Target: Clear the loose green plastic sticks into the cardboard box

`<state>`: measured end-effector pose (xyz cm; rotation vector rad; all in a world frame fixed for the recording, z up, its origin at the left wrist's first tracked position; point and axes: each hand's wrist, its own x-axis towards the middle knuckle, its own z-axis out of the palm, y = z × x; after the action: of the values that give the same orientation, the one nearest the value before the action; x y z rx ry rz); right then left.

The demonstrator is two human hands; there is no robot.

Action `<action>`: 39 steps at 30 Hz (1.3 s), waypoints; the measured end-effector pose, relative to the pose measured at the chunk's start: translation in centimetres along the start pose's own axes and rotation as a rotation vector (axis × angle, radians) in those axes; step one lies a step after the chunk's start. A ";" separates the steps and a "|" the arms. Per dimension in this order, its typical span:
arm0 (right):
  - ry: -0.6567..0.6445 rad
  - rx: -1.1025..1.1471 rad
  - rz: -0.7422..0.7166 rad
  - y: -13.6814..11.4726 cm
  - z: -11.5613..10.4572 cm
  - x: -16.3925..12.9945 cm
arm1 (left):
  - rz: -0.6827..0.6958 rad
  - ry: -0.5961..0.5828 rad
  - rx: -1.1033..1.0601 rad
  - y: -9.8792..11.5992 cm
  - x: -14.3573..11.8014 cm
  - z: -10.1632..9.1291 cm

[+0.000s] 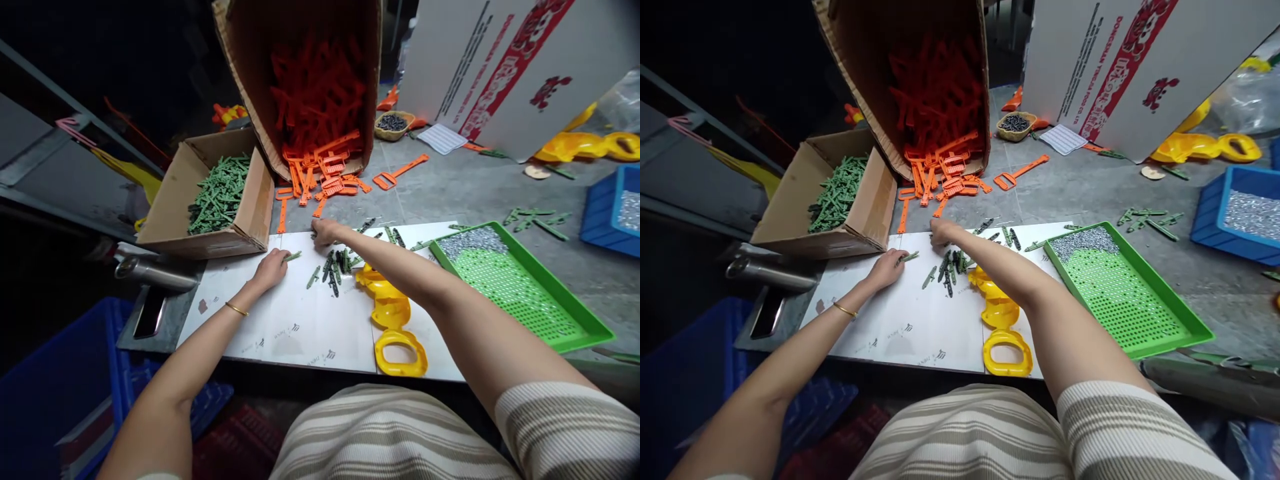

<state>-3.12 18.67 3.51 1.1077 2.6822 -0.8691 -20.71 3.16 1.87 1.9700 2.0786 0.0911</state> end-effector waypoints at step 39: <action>0.076 -0.046 0.015 4.6 0.6 -6.9 | -0.320 -0.320 -1.224 12.7 6.5 0.1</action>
<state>4.93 16.72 3.05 1.1725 2.7363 -0.7732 -8.54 10.47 3.70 0.8327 1.4639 0.7217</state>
